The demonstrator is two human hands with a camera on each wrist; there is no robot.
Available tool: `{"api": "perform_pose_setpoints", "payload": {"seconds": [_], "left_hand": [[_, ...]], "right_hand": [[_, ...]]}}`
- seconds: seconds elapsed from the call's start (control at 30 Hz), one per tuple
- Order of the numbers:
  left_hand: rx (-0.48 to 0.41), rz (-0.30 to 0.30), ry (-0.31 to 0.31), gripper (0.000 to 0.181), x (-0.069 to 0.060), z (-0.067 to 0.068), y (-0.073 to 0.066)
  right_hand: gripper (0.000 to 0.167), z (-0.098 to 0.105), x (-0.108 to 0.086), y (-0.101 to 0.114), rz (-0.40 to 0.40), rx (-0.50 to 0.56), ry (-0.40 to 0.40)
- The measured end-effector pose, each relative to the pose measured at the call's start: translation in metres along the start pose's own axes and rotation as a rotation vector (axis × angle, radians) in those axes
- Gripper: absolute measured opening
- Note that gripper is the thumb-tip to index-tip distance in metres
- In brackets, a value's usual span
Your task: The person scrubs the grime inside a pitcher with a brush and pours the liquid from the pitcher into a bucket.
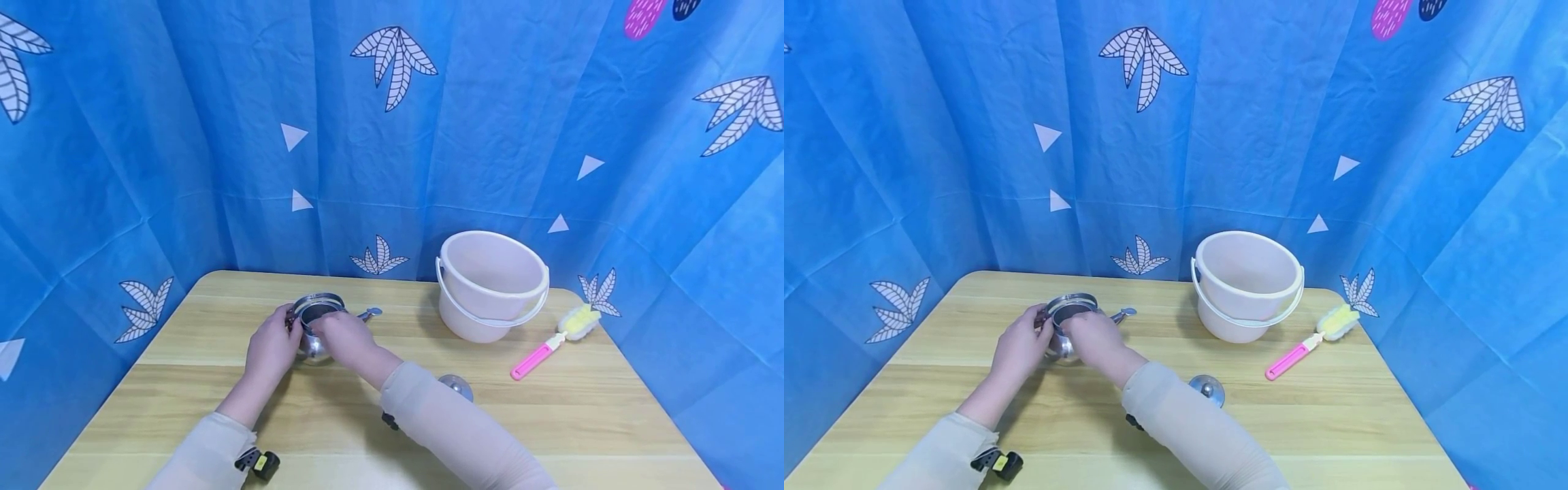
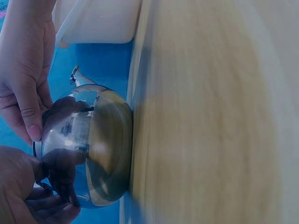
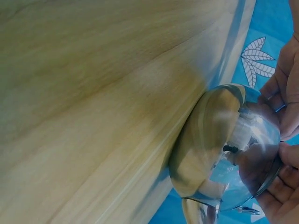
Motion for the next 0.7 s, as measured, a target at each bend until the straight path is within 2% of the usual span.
{"api": "perform_pose_setpoints", "payload": {"seconds": [0.4,0.7], "left_hand": [[-0.003,-0.007,0.008,0.044,-0.001,-0.001,0.000],[-0.008,-0.013,-0.005,0.044,-0.001,0.001,-0.001]], "right_hand": [[0.025,0.002,-0.001,0.004,0.059,-0.076,-0.027],[0.026,0.011,-0.002,0.007,0.087,-0.102,-0.075]]}}
Point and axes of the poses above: each hand's wrist, its own x-axis towards the middle knuckle, its own z-axis out of the back of the hand, y = z × x, the point moved 7 cm from there along x, towards the middle knuckle, and after that the axes turned 14 degrees about x, right-handed, at the moved point
